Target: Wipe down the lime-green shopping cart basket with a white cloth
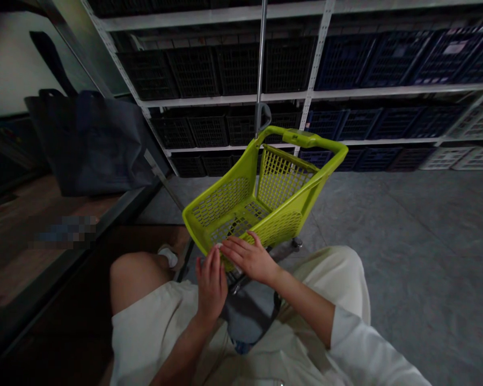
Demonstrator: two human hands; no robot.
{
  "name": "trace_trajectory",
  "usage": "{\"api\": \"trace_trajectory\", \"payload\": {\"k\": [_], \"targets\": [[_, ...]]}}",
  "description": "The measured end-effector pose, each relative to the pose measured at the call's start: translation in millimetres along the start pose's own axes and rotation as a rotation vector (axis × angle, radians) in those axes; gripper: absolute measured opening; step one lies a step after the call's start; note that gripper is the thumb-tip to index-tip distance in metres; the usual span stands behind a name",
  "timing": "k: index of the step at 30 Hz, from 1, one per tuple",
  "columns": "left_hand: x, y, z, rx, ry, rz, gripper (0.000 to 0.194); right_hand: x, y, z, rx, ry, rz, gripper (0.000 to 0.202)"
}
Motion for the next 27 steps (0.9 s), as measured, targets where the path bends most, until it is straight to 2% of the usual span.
{"api": "trace_trajectory", "payload": {"k": [3,6,8,9,11,15,17,18,20,22,25,27], "targets": [[15.8,9.9,-2.2,-0.099,-0.083,0.062,0.067,32.9,21.8,-16.0,0.016,0.029,0.008,0.047],[27.7,11.0,-9.9,-0.18,-0.138,0.044,0.069,75.0,47.2,-41.7,0.097,0.127,0.267,0.055],[34.3,10.4,-14.5,-0.233,-0.161,-0.003,0.071,84.7,57.4,-52.6,0.143,0.172,0.44,0.061],[37.6,10.4,-16.1,-0.254,-0.169,-0.019,0.072,80.5,58.1,-53.5,0.15,0.17,0.49,0.065],[43.4,11.1,-17.9,-0.285,-0.176,-0.039,0.074,56.0,50.0,-46.1,0.137,0.119,0.499,0.07],[45.6,12.3,-16.6,-0.291,-0.175,-0.057,0.078,-11.5,21.3,-18.5,0.081,-0.008,0.332,0.067],[43.1,11.9,-14.8,-0.282,-0.182,-0.048,0.079,-25.8,15.5,-12.0,0.062,-0.028,0.25,0.062],[41.9,11.5,-13.8,-0.28,-0.191,-0.036,0.08,-24.8,16.1,-11.8,0.051,-0.03,0.215,0.061],[40.4,10.7,-12.3,-0.279,-0.213,-0.01,0.079,-7.2,23.9,-17.3,0.031,-0.022,0.169,0.062],[40.4,10.1,-11.5,-0.277,-0.235,0.002,0.078,25.8,37.9,-28.7,0.034,0.016,0.201,0.067],[43.9,10.5,-10.2,-0.276,-0.254,0.007,0.079,74.6,58.9,-46.7,0.078,0.12,0.381,0.076],[47.5,11.6,-8.6,-0.277,-0.255,0.011,0.079,83.9,63.6,-51.1,0.101,0.171,0.484,0.081]]}}
Point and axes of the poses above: each hand's wrist, its own y-axis away from the middle knuckle, its own z-axis out of the palm, x = y × z, the point moved 5 cm from there along -y, towards the middle knuckle, and after that the axes turned 12 degrees about -z, right-handed, at the moved point
